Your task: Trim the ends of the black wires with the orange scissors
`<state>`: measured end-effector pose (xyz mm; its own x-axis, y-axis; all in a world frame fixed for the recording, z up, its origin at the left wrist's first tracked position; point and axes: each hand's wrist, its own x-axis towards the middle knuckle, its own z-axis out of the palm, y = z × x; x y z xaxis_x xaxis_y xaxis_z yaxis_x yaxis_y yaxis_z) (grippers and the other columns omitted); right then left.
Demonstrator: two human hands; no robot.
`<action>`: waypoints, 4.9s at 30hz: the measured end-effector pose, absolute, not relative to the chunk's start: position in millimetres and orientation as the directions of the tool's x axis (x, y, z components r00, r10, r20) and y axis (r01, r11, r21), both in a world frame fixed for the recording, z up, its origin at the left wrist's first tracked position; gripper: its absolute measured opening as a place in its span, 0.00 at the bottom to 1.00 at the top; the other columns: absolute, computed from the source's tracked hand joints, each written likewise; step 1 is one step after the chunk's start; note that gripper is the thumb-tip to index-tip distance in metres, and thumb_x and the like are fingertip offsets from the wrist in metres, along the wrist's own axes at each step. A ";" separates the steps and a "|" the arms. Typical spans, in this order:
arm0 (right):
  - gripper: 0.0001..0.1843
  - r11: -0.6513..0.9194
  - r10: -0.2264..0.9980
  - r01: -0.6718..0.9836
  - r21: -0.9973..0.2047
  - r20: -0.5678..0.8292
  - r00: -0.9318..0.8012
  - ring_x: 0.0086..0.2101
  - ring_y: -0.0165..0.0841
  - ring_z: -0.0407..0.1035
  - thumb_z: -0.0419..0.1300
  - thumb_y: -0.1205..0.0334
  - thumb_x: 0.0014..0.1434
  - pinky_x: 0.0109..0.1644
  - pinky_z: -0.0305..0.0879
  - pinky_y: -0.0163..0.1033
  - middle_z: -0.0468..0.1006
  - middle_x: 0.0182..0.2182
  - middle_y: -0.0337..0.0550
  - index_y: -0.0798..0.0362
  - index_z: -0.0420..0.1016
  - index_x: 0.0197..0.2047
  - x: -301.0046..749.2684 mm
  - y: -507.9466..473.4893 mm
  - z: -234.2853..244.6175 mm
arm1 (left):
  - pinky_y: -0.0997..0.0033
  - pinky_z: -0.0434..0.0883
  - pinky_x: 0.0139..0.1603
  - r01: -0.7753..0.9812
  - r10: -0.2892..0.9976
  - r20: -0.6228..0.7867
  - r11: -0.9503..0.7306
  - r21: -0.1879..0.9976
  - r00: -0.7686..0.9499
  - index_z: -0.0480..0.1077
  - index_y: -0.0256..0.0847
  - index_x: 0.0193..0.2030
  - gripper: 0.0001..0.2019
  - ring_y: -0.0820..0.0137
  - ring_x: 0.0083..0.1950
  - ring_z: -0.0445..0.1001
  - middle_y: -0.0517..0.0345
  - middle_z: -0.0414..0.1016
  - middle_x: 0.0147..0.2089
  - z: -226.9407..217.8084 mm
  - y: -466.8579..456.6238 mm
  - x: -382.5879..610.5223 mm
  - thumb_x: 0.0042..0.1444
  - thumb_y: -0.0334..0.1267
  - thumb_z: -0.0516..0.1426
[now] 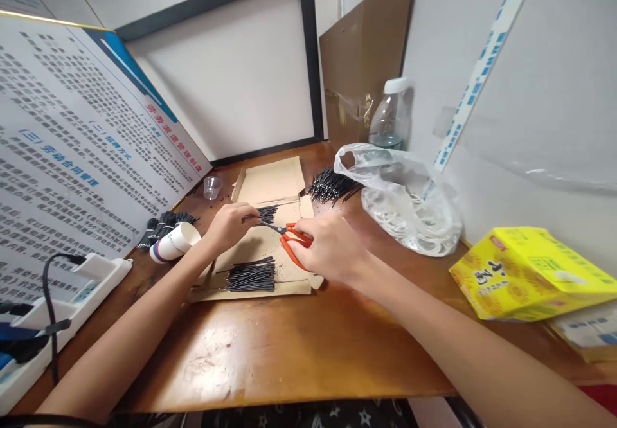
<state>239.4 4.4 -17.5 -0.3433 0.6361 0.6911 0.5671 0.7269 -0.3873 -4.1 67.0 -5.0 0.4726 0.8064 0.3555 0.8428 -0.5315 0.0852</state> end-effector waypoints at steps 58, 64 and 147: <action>0.08 0.773 0.631 0.472 -0.425 0.600 -0.492 0.17 0.24 0.51 0.58 0.63 0.54 0.23 0.48 0.33 0.65 0.15 0.34 0.57 0.76 0.28 236.9 -9.1 -17.2 | 0.84 0.63 0.16 0.482 0.883 0.152 -0.379 0.790 0.445 0.68 0.36 0.37 0.03 0.82 0.18 0.66 0.59 0.71 0.28 20.0 -31.0 7.5 0.61 0.31 0.53; 0.08 0.778 0.624 0.469 -0.418 0.596 -0.506 0.17 0.24 0.50 0.57 0.63 0.54 0.23 0.49 0.33 0.65 0.15 0.34 0.55 0.74 0.27 235.8 -11.6 -16.9 | 0.83 0.66 0.16 0.481 0.887 0.149 -0.371 0.795 0.437 0.69 0.35 0.37 0.04 0.80 0.20 0.69 0.57 0.72 0.29 18.4 -31.5 7.7 0.60 0.31 0.54; 0.09 0.813 0.573 0.437 -0.383 0.659 -0.488 0.17 0.24 0.51 0.56 0.64 0.55 0.22 0.50 0.33 0.66 0.15 0.35 0.58 0.76 0.29 233.2 -17.7 -13.3 | 0.78 0.70 0.18 0.347 0.896 0.193 -0.343 0.873 0.399 0.74 0.31 0.34 0.09 0.76 0.20 0.69 0.54 0.72 0.24 25.1 -35.3 13.9 0.61 0.35 0.55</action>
<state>233.2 -17.7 -13.3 -0.4878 0.5729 0.6587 0.4374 0.8134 -0.3835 13.9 -35.3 25.1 0.3994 0.8962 0.1930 0.3473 -0.3427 0.8729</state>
